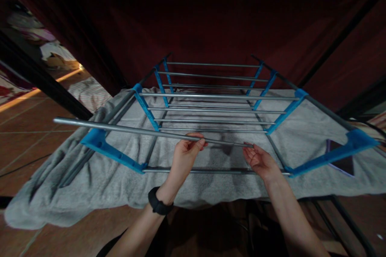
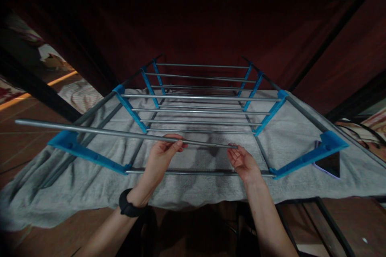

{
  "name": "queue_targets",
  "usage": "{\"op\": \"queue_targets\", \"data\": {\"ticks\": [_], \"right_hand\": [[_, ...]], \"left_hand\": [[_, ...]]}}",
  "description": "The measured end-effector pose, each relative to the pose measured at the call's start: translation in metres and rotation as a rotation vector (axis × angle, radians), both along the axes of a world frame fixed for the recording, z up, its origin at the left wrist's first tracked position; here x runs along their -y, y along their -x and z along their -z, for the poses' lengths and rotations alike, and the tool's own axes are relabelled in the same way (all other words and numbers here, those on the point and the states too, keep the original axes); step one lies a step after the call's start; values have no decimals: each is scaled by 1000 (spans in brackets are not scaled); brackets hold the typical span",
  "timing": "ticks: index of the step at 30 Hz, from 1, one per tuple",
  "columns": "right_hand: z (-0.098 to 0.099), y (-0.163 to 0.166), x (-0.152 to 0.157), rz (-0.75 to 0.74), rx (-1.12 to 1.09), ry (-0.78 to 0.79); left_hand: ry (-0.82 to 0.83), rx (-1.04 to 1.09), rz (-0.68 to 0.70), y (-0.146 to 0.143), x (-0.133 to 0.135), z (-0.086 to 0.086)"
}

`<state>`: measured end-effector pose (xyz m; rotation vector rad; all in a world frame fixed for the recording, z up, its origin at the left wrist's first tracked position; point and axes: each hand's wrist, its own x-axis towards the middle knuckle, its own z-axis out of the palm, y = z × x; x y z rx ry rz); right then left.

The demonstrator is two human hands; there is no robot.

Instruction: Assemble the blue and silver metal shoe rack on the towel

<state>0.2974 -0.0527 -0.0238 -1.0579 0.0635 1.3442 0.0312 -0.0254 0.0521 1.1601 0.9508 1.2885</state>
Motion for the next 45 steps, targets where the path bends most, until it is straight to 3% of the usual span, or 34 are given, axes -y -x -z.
{"op": "queue_targets", "data": {"ticks": [5,16,24,29,32,36,38,40,45], "right_hand": [[-1,0,0,14,2,-5],[2,-43,7,212,20,19],[-4,-24,3,115,21,25],[2,-12,1,73,28,-13],[5,-9,0,85,38,-13],[7,-6,-2,105,54,11],[7,-3,-2,110,70,17],[8,-2,-3,110,79,5],[8,1,0,113,87,-59]], "left_hand": [[5,-46,43,-5,4,1],[37,56,-115,10,-5,3],[126,42,-74,11,-11,17],[279,117,-78,19,-20,32],[415,137,-30,24,-22,39],[531,55,164,24,-20,45],[468,-35,202,22,-19,46],[295,-158,147,19,-18,45],[-393,-696,-82,18,-16,36]]}}
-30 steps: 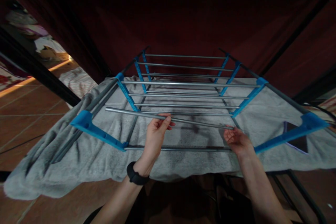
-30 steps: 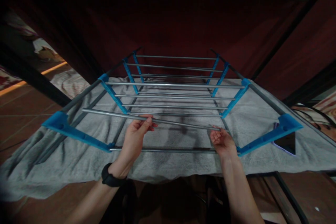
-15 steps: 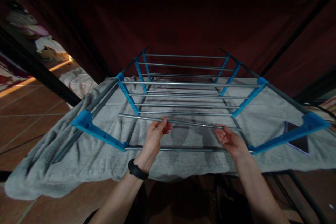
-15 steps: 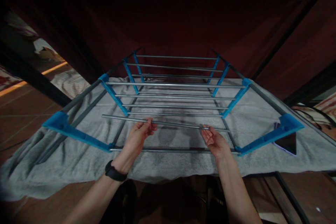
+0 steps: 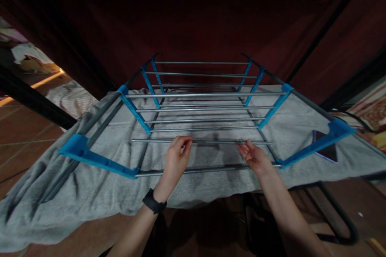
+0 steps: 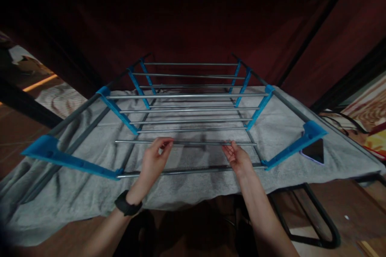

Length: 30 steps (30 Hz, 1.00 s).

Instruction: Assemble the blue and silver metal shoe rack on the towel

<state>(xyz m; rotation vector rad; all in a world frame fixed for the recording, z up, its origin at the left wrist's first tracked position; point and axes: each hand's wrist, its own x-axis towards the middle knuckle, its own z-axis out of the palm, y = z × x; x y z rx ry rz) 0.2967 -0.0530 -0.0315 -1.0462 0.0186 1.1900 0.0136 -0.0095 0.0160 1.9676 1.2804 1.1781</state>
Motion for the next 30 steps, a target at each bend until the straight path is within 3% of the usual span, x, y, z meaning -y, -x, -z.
{"op": "queue_targets", "data": {"ticks": [2,5,11,15,30], "right_hand": [[0,1,1,1,3,-13],[3,1,0,-9,4,-23],[8,3,-1,-24,36,-42],[5,5,0,-46,48,-74],[-29,0,11,-85,121,-224]], "left_hand": [[-180,-225,31,2,1,-1],[-271,-468,112,3,2,6],[-297,-700,182,6,-3,25],[-224,-810,195,10,-9,31],[-177,-708,316,17,-13,31]]}}
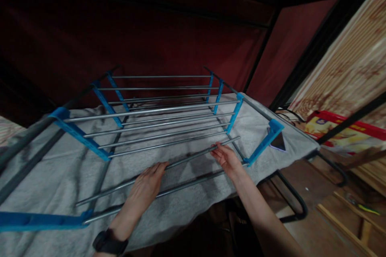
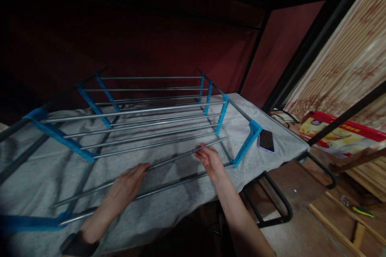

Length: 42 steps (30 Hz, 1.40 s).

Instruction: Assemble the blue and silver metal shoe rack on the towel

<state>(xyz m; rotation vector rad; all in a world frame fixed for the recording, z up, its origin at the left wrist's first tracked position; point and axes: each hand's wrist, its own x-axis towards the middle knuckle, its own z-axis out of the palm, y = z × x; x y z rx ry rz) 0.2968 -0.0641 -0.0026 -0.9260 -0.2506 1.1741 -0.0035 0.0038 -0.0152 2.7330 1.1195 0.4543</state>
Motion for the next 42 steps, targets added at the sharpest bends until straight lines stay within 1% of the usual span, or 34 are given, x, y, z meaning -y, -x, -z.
{"op": "queue_targets", "data": {"ticks": [5,12,23,30,35,42], "right_hand": [[-4,-6,6,45,48,-21],[-5,-16,14,97,50,-7],[-9,-19,28,92,75,-34],[-3,-21,41,84,-12,32],[2,-22,49,90,-66,97],[6,-22,61,57,-90,141]], "left_hand": [[-25,8,-9,5,-2,2],[-49,65,-18,8,1,-8],[-48,123,-8,10,3,-14],[-113,144,50,10,9,-23],[-139,129,78,10,15,-25],[-156,101,77,4,36,-30]]}}
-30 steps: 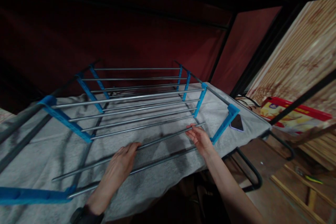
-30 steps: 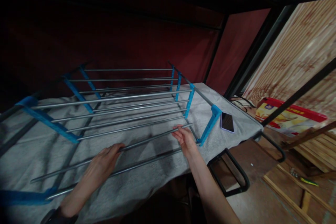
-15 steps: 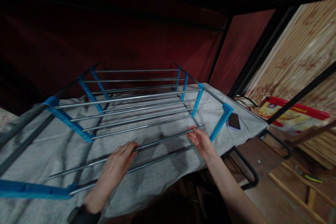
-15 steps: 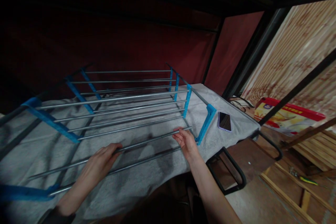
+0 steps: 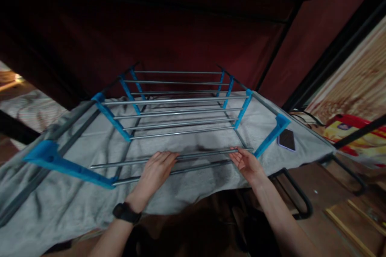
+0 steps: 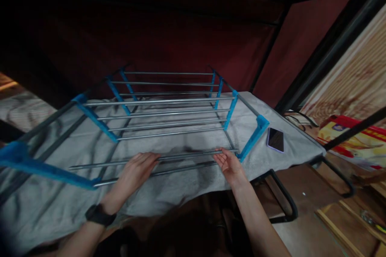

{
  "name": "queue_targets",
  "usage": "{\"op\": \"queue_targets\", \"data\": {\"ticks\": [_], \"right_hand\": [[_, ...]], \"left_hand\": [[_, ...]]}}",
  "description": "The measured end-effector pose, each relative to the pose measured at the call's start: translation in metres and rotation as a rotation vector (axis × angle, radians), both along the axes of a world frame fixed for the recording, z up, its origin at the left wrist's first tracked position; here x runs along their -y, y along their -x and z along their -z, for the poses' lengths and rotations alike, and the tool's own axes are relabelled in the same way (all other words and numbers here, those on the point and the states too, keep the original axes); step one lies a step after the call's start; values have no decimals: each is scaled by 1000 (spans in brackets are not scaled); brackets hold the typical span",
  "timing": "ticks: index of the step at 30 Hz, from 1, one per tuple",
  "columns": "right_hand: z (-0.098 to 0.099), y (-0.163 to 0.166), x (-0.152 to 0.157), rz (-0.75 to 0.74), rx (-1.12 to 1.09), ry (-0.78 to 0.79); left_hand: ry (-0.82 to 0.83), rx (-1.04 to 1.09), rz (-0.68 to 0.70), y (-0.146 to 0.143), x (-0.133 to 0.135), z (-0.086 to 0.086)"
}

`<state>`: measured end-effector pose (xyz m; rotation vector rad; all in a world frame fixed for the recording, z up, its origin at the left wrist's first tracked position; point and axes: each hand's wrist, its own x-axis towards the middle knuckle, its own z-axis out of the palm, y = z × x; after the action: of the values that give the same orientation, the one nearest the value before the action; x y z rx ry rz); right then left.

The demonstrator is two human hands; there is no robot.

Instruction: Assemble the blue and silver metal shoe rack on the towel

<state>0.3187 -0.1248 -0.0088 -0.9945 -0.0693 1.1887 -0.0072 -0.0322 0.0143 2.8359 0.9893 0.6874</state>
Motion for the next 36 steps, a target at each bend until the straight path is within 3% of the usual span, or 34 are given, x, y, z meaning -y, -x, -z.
{"op": "queue_targets", "data": {"ticks": [6,15,25,36], "right_hand": [[7,10,4,-57,-19,121],[15,19,0,-35,11,123],[18,12,-6,-21,-1,143],[15,9,-11,-54,-29,140]], "left_hand": [[-21,-149,10,-6,17,9],[-77,-310,-53,-8,21,9],[-78,-362,-51,-10,12,8],[-35,-315,-116,-8,9,19]]}}
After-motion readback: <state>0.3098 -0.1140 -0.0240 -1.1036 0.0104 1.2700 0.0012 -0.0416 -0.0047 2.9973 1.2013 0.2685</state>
